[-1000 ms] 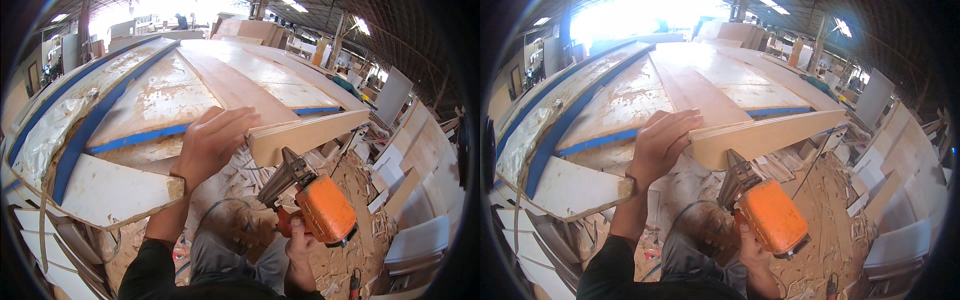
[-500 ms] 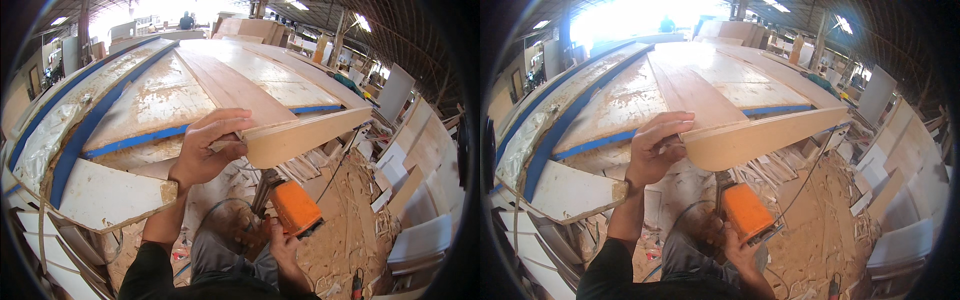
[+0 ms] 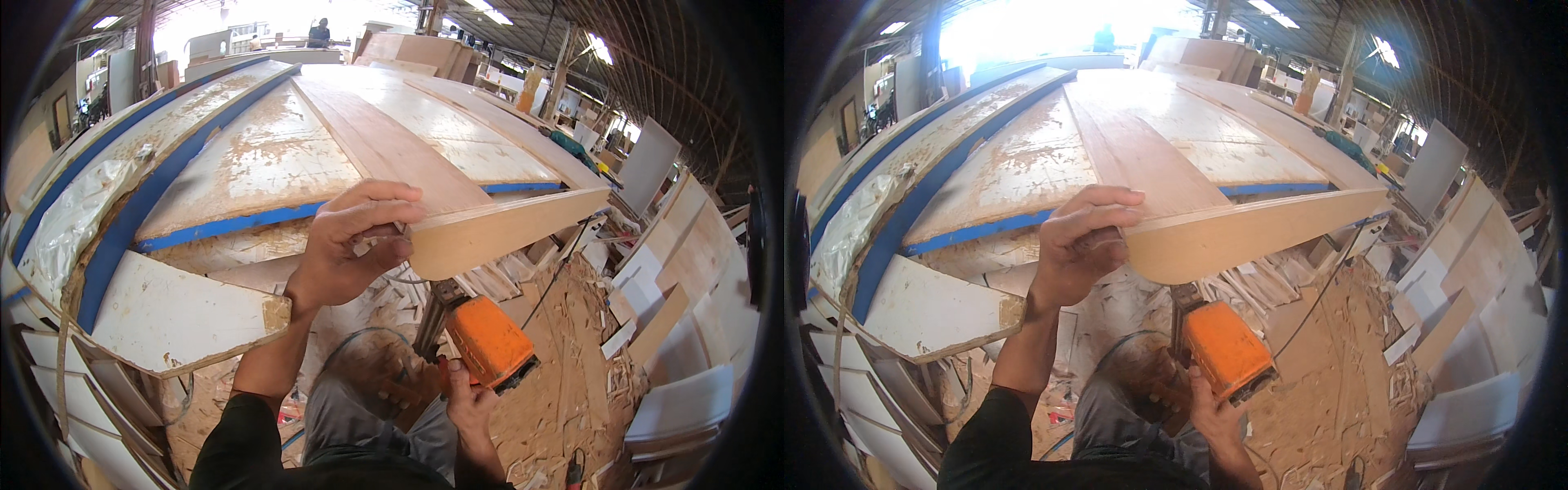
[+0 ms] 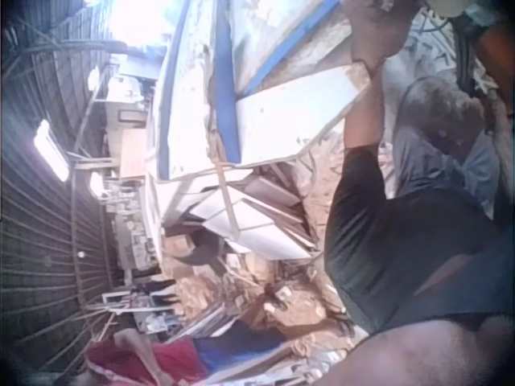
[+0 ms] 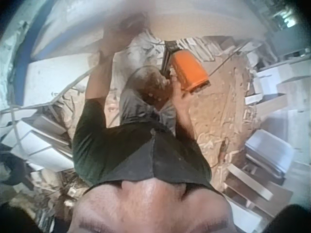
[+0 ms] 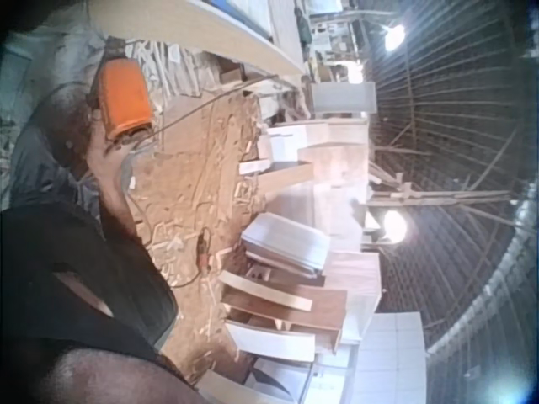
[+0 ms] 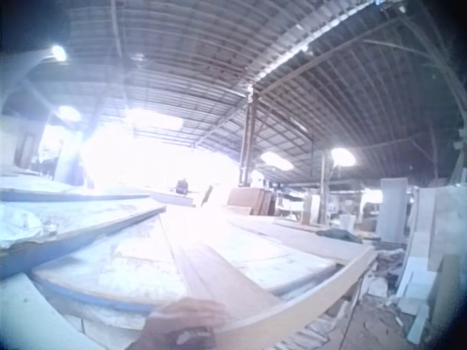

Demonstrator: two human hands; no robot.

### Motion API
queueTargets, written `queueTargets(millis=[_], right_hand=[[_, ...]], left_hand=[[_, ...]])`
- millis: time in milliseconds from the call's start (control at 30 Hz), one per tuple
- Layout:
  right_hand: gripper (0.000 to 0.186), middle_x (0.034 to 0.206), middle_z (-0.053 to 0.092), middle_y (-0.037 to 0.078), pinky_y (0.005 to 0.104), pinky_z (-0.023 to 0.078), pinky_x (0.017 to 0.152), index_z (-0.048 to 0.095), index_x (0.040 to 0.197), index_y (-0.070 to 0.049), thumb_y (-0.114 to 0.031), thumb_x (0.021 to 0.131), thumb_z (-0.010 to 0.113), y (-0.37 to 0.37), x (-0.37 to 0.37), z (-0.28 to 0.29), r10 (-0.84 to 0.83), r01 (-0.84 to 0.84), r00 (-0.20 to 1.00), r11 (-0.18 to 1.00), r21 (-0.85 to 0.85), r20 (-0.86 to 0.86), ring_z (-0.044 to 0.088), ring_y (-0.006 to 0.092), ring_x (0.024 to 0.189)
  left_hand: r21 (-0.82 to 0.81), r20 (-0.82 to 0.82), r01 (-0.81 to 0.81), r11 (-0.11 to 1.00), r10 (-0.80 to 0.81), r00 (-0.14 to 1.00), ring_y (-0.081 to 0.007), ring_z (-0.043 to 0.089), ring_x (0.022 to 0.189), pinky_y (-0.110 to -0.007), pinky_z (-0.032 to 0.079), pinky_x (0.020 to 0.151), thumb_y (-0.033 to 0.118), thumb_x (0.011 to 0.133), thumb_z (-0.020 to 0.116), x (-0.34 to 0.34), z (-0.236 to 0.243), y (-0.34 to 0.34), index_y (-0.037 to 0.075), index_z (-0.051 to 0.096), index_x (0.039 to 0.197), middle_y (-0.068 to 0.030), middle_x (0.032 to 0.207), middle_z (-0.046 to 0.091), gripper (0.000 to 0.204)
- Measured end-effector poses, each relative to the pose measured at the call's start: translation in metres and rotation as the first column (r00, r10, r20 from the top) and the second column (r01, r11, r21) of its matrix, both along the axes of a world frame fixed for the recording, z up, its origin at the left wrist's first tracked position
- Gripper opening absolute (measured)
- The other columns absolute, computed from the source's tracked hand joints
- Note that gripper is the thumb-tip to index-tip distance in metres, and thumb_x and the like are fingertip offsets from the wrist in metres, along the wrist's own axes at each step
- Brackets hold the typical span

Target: The person drills a hole into a curved wooden piece using a power drill and then secures it to a larger wooden panel using a pneumatic nail gun.

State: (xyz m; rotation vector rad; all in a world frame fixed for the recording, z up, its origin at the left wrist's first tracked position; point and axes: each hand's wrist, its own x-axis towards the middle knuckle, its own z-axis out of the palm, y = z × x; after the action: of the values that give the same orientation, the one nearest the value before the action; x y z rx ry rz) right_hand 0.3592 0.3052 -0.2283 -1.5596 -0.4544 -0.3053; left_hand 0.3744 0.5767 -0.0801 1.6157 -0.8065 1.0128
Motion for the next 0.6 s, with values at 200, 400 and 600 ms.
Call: queueTargets(millis=[200,400,600], right_hand=[[0.019,0.094,0.072,0.007,0.0221,0.049,0.061,0.068,0.107,0.004,-0.012,0.097,0.071,-0.004,0.006,-0.009,-0.01,0.011,1.0,1.0,0.015,-0.01,0.064,0.0093,0.075],[0.018,0.092,0.071,0.006,0.0222,0.047,0.059,0.068,0.107,0.003,-0.012,0.098,0.071,-0.01,0.009,-0.019,-0.059,0.062,0.998,0.995,-0.081,0.039,0.061,0.0085,0.072],[0.017,0.093,0.07,0.005,0.0246,0.048,0.064,0.068,0.106,0.003,-0.012,0.098,0.071,-0.004,0.003,0.002,-0.024,0.025,0.999,0.999,-0.033,0.039,0.061,0.0099,0.075]], left_hand=[[-0.057,0.077,-0.095,0.994,0.1,0.992,-0.0138,0.069,0.1,-0.025,0.059,0.08,0.002,0.08,0.083,0.008,-0.004,-0.008,0.003,0.073,0.118,-0.0136,0.125,0.068,0.039],[-0.101,0.109,-0.14,0.985,0.151,0.983,-0.0131,0.069,0.096,-0.024,0.058,0.073,0.004,0.079,0.084,0.009,-0.004,-0.011,0.003,0.074,0.113,-0.015,0.12,0.071,0.035],[-0.039,0.199,-0.217,0.975,0.22,0.955,-0.0127,0.07,0.092,-0.023,0.057,0.07,0.004,0.079,0.084,0.012,-0.002,-0.008,0.003,0.075,0.11,-0.015,0.117,0.072,0.032]])
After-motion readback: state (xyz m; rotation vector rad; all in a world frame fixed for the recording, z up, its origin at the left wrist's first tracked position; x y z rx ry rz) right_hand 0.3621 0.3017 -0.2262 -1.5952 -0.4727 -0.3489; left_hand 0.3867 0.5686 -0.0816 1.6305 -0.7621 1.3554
